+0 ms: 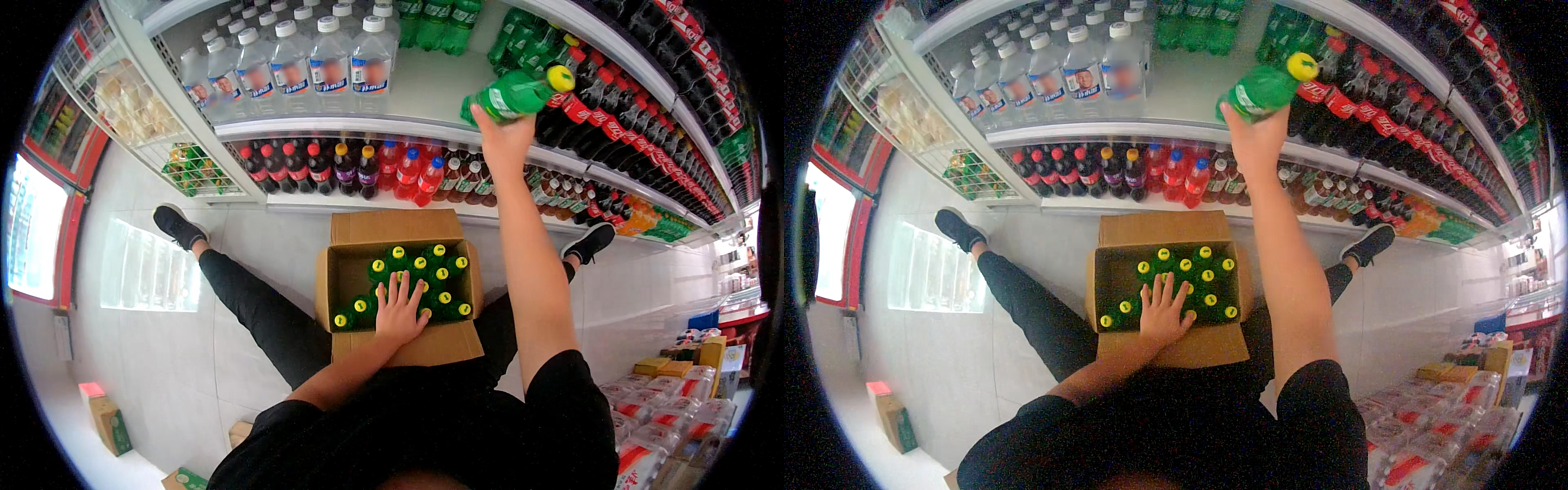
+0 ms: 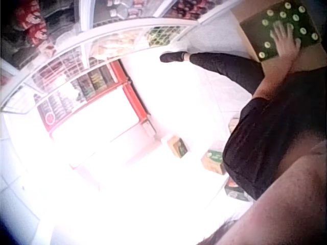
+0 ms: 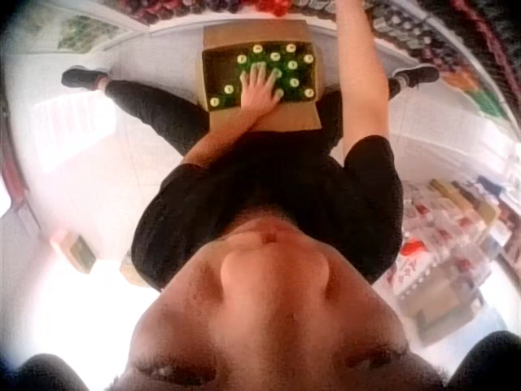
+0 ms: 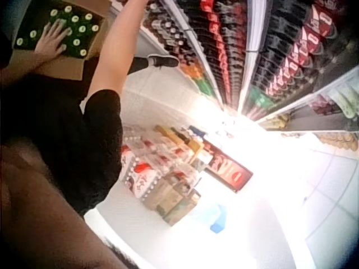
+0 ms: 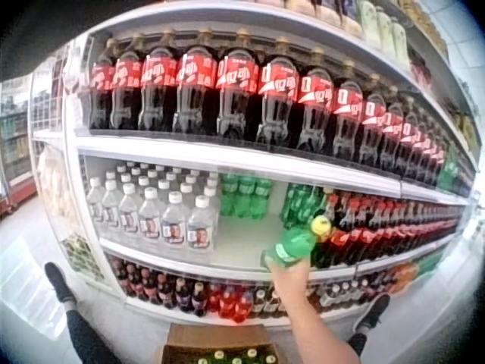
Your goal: The person sits on the floor in front of an open refrigerator and repeatedly picks up green soda bottles from a cardboard box. They place the bottles one by one onto the middle shelf of the refrigerator, arranging them in rows.
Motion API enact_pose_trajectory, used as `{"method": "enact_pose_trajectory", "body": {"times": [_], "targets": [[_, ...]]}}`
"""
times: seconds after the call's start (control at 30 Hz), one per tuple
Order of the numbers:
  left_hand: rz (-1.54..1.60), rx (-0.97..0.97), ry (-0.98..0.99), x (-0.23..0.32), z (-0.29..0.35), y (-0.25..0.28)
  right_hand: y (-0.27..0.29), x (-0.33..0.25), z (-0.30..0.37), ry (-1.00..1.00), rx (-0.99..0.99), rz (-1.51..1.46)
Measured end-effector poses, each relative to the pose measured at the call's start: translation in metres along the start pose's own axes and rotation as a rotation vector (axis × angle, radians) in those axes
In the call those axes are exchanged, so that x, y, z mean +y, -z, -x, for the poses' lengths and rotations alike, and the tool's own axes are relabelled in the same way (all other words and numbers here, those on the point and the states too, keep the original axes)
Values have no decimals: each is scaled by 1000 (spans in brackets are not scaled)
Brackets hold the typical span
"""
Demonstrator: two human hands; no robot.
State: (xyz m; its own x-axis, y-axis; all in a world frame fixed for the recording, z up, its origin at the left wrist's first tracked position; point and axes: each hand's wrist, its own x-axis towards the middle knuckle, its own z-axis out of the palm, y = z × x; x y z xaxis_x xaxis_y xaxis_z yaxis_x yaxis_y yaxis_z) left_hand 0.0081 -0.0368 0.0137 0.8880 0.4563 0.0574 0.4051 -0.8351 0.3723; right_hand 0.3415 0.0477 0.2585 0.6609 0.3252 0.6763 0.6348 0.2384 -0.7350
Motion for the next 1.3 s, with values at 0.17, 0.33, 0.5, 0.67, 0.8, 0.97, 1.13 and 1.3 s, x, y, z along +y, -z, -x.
{"method": "enact_pose_trajectory", "body": {"times": [0.17,0.33,0.5,0.67,0.8,0.97,1.13,1.3], "targets": [[-8,0,1,-2,0,0,-22,28,-32,50,64,278],[-19,-23,-8,-2,1,2,-28,66,-61,28,25,343],[-14,-70,16,0,-1,6,-34,88,-89,40,-11,459],[-9,-39,26,-1,-3,3,-39,100,-104,42,10,530],[-25,-25,26,-1,-3,-1,-47,114,-119,-45,-1,592],[-37,-115,23,-2,-6,1,-56,124,-129,-229,-20,705],[-28,-132,25,-1,-6,3,-65,128,-119,-115,100,838],[-15,-95,14,-2,-7,-4,-56,150,-127,-3,-14,846]]}}
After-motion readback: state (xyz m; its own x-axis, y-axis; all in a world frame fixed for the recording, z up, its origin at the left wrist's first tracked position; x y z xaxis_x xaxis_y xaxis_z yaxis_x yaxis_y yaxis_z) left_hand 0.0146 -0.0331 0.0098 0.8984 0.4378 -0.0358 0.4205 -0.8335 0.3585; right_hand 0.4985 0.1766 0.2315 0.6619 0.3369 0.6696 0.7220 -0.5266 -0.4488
